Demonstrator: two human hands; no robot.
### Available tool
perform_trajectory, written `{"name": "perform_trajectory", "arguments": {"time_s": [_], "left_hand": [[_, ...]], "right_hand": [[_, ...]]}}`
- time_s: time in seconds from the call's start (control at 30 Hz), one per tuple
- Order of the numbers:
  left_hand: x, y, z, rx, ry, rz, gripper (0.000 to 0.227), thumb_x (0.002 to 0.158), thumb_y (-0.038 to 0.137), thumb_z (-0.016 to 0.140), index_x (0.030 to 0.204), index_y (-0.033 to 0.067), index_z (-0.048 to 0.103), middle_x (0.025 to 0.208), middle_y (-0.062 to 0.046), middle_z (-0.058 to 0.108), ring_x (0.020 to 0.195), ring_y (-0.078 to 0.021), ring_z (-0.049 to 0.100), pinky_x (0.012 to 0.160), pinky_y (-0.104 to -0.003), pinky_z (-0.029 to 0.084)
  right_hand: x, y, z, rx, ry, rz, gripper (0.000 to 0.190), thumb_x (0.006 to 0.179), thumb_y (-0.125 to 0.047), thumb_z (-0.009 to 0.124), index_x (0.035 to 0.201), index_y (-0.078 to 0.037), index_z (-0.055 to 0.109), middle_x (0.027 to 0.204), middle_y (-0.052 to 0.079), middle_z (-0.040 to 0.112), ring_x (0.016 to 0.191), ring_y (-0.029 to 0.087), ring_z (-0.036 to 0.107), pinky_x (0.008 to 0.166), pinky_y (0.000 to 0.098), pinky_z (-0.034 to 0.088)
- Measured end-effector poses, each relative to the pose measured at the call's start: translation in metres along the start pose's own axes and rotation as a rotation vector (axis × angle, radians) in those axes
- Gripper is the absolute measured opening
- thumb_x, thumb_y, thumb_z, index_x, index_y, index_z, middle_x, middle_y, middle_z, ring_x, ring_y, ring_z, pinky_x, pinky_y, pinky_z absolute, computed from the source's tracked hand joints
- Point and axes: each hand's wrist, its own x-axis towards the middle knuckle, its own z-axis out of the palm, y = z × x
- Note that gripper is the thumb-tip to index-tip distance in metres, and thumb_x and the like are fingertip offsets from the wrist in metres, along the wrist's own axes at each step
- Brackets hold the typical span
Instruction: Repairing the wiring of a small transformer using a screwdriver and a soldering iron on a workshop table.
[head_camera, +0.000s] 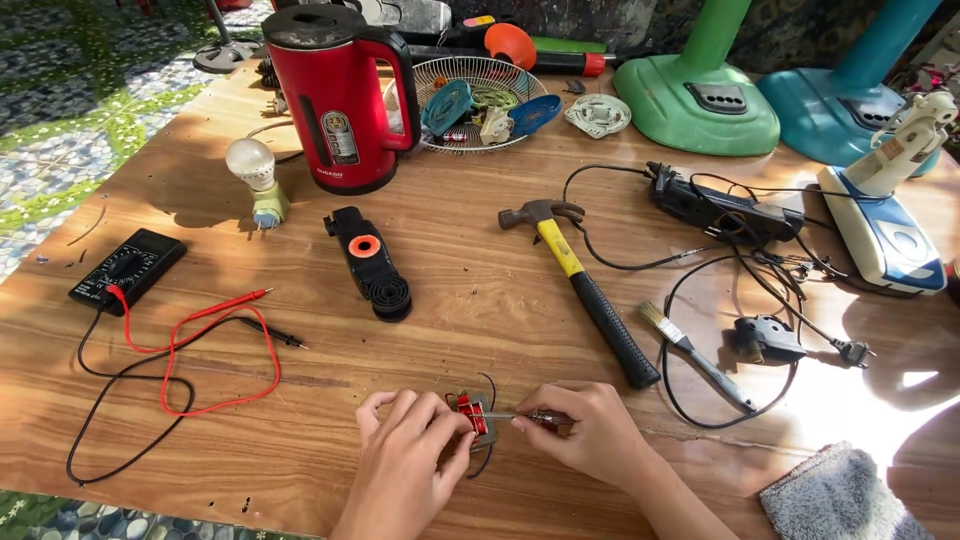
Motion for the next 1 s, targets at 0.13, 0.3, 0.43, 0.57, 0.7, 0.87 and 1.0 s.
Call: {"name": "perform_trajectory", "arguments": {"time_s": [0.13,0.3,0.43,0.57,0.7,0.87,1.0], "left_hand": [[0.0,-0.005,0.002,-0.036,-0.098,-0.004,0.009,0.088,0.02,0.067,0.083,0.0202,0.06,0.082,0.004,0.057,0.08,-0.0203,0.055,0.092,-0.042,0.033],[-0.005,-0.009,0.008,-0.035,-0.197,0.082,0.011,0.1,0.021,0.053,0.091,0.0162,0.057,0.089,-0.001,0.055,0.081,-0.0234,0.051,0.086,-0.043,0.034],[-0.006,-0.007,0.009,-0.034,-0.268,0.073,0.008,0.099,0.02,0.053,0.093,0.0173,0.057,0.09,-0.001,0.056,0.083,-0.0246,0.052,0.087,-0.044,0.033],[-0.009,-0.008,0.01,-0.016,-0.284,0.076,0.008,0.1,0.019,0.051,0.095,0.0174,0.056,0.091,-0.001,0.054,0.082,-0.0239,0.05,0.085,-0.043,0.032],[-0.006,0.012,-0.004,0.029,-0.181,0.085,0.006,0.098,0.011,0.053,0.097,0.015,0.056,0.092,-0.001,0.053,0.082,-0.0233,0.05,0.088,-0.041,0.033],[-0.022,0.022,-0.005,0.004,-0.042,-0.014,0.009,0.1,0.008,0.057,0.103,0.0147,0.062,0.094,0.003,0.058,0.081,-0.0188,0.053,0.088,-0.038,0.032],[-0.024,0.027,-0.008,0.051,0.098,-0.034,0.013,0.095,0.011,0.068,0.106,0.0178,0.071,0.094,0.006,0.062,0.079,-0.0147,0.056,0.094,-0.04,0.031]], "right_hand": [[0.0,0.0,-0.003,-0.004,0.024,-0.111,0.012,0.086,-0.024,0.08,0.08,-0.017,0.072,0.056,-0.005,0.064,0.041,0.01,0.05,0.044,0.0235,0.039],[0.0,0.004,-0.003,0.022,-0.052,0.016,0.011,0.084,-0.028,0.083,0.079,-0.021,0.076,0.05,-0.007,0.063,0.038,0.008,0.046,0.042,0.0231,0.037],[-0.002,0.003,0.003,-0.066,0.014,-0.014,0.011,0.085,-0.029,0.081,0.08,-0.022,0.074,0.054,-0.007,0.067,0.038,0.01,0.049,0.043,0.0246,0.04],[0.0,-0.001,0.004,-0.116,0.031,-0.066,0.011,0.087,-0.027,0.079,0.08,-0.021,0.072,0.057,-0.009,0.068,0.039,0.01,0.05,0.042,0.0247,0.04],[0.003,-0.009,0.007,-0.117,0.072,-0.059,0.011,0.086,-0.025,0.079,0.08,-0.021,0.071,0.062,-0.007,0.069,0.043,0.011,0.055,0.045,0.0246,0.043],[-0.002,-0.001,0.012,-0.102,0.048,-0.059,0.01,0.087,-0.026,0.079,0.086,-0.019,0.072,0.07,-0.009,0.071,0.044,0.01,0.054,0.047,0.0245,0.043],[-0.001,0.0,0.003,0.01,0.021,-0.056,0.01,0.086,-0.019,0.079,0.087,-0.01,0.075,0.077,-0.005,0.077,0.052,0.006,0.062,0.049,0.0206,0.048]]}}
